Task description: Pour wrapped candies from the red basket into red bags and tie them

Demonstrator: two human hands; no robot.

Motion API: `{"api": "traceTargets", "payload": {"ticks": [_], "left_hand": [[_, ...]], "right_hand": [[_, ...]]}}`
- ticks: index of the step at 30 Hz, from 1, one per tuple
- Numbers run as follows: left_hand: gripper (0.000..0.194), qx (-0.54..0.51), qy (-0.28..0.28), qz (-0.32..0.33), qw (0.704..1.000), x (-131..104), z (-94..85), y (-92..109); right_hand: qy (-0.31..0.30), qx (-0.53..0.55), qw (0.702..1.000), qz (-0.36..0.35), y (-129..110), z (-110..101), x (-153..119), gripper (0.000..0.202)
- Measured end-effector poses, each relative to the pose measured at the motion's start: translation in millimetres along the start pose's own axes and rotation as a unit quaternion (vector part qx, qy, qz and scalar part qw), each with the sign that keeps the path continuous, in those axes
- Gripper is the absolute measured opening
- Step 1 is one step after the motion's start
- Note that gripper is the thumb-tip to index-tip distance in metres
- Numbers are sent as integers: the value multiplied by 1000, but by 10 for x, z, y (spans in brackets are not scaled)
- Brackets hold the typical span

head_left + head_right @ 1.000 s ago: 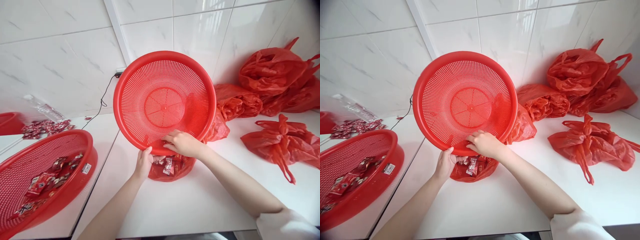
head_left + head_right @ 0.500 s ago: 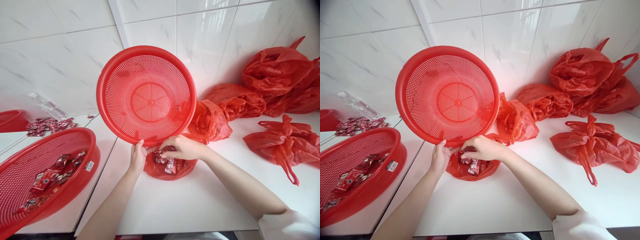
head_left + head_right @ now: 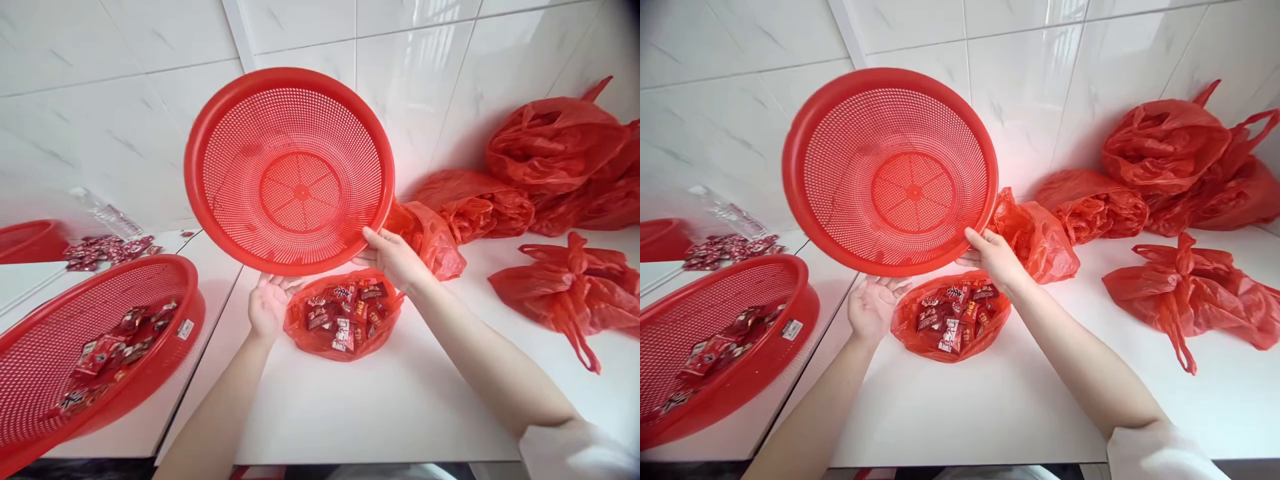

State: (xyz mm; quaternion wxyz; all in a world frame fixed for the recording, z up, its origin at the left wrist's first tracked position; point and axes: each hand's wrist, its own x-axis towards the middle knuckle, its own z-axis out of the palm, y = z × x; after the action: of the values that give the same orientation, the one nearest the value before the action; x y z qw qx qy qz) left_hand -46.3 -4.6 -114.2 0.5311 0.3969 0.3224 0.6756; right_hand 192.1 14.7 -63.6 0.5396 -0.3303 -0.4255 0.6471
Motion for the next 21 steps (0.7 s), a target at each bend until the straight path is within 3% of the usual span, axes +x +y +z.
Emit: {"api": "traceTargets", "payload": {"ticks": [2, 5, 7, 9, 12, 16, 21], "left_hand": [[31, 22, 109, 59, 992, 83, -99, 32], [33, 61, 284, 102, 951, 278, -345, 124], [37, 65, 357, 122, 924, 399, -513, 193], [47, 80, 388, 129, 909, 475, -624, 236], [47, 121, 374, 137, 909, 486, -631, 209], [31, 167, 308, 169, 921, 353, -428, 35], [13, 211, 103, 193, 953, 62, -148, -157]], "right_hand": [[45, 29, 999, -10, -98, 7, -40, 19], [57, 42, 997, -28, -208, 4, -91, 20], [54, 40, 996, -54, -239, -8, -102, 22], [63, 27, 994, -85, -249, -32, -94, 22], [90, 4, 988, -122, -265, -78, -77, 23], [92, -14, 986, -137, -326, -99, -104, 27], [87, -16, 987, -133, -394, -49, -185, 29]]}}
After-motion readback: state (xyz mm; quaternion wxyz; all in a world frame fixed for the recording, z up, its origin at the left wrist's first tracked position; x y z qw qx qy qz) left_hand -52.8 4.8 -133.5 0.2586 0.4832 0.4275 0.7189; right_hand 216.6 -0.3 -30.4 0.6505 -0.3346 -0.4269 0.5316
